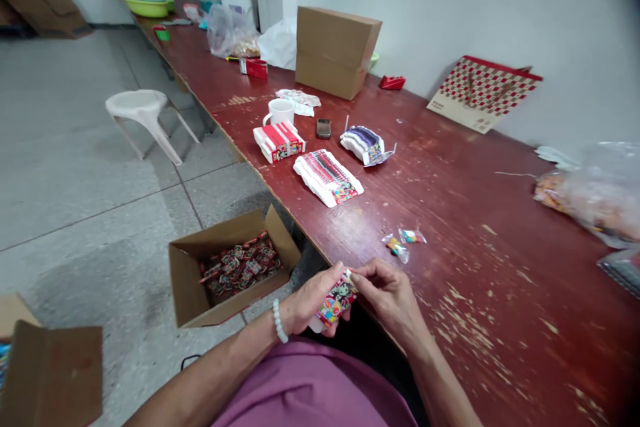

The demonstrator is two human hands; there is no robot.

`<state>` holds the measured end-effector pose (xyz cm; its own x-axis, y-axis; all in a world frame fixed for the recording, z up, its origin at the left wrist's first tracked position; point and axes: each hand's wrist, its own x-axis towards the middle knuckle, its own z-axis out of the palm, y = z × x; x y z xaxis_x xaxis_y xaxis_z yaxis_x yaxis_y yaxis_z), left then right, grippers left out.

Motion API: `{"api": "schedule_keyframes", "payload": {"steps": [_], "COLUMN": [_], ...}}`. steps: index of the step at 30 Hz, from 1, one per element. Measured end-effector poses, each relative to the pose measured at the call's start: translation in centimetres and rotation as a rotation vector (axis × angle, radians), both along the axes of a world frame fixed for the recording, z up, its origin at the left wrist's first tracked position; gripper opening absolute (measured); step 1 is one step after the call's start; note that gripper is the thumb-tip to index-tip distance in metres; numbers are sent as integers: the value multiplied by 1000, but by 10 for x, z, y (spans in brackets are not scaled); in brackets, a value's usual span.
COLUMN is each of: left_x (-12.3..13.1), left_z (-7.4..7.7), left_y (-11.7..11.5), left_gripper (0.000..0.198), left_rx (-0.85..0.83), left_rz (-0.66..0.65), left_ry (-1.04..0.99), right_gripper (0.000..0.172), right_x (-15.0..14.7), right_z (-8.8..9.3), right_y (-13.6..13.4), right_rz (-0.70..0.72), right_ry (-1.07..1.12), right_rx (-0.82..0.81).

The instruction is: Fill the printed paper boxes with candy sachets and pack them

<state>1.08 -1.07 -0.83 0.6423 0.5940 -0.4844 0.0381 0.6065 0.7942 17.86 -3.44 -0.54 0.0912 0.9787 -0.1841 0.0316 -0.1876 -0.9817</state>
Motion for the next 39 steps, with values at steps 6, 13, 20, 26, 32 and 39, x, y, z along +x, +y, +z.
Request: {"api": "schedule_keyframes", "payload": {"steps": [6, 13, 20, 26, 32, 39], "left_x": [0, 0, 10, 8, 4, -3], "left_z": [1, 4, 3, 3, 5, 11], "left_y": [0, -3, -2, 3, 9, 25], "left_gripper": [69, 65, 48, 36, 34, 40], "left_rx": [6, -60, -129, -50, 112, 487], "left_rz": [-9, 74, 184, 191, 180, 7], "left_ry": [9, -35, -119, -211, -204, -34], "right_gripper": [32, 24, 12, 29, 29, 14], "right_x": [3, 8, -12, -20, -9, -3], "right_z": [-1, 11, -1, -13, -10, 5], "right_y": [1, -2, -14, -8, -2, -1], "right_rz": [96, 267, 124, -47, -89, -4], "right_ry": [-86, -163, -277, 3, 154, -150], "right_rx": [0, 110, 383, 162, 142, 299]}}
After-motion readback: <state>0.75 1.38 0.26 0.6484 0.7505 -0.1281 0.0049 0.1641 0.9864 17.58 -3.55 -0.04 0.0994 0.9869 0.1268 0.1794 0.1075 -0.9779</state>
